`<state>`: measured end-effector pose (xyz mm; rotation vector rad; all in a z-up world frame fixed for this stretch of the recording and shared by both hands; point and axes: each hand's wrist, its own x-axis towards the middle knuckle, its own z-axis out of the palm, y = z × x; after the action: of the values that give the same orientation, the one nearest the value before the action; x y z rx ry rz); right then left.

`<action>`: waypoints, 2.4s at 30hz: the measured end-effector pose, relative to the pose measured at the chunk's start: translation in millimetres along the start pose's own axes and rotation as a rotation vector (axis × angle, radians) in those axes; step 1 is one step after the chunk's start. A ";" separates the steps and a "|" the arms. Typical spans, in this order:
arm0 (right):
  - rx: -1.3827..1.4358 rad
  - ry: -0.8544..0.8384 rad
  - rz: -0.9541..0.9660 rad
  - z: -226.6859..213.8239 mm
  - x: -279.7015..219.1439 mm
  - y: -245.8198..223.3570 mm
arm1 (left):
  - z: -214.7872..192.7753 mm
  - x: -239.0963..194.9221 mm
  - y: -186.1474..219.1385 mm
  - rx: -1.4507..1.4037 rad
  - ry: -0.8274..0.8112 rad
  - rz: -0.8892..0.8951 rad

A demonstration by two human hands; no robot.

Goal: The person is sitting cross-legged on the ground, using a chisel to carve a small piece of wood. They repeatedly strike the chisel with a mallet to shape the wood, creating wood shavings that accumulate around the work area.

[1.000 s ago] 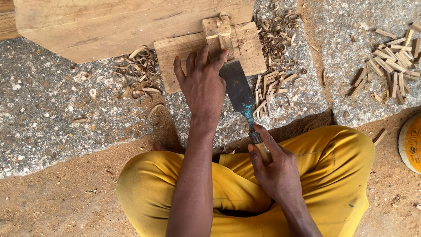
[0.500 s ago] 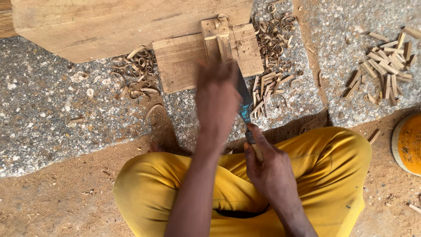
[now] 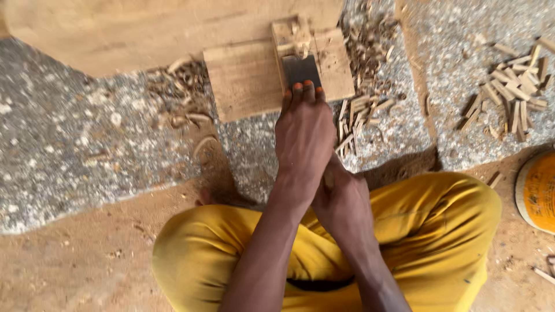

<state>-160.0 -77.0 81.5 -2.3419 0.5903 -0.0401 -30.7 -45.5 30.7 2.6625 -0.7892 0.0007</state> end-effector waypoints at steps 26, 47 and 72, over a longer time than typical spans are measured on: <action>0.552 0.131 0.228 -17.3 -7.1 5.7 | 10.8 -8.5 -55.4 -0.223 0.209 -0.251; 0.054 0.026 0.086 -42.8 -51.5 27.4 | -7.9 -0.7 -49.0 -0.057 0.003 -0.184; -0.008 0.011 -0.088 -39.0 -23.0 6.5 | -36.9 -10.3 -35.3 -0.027 0.050 -0.151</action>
<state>-190.6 -96.2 109.5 -2.3754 0.4929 -0.0915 -17.1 0.0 52.1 2.6782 -0.5672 0.0177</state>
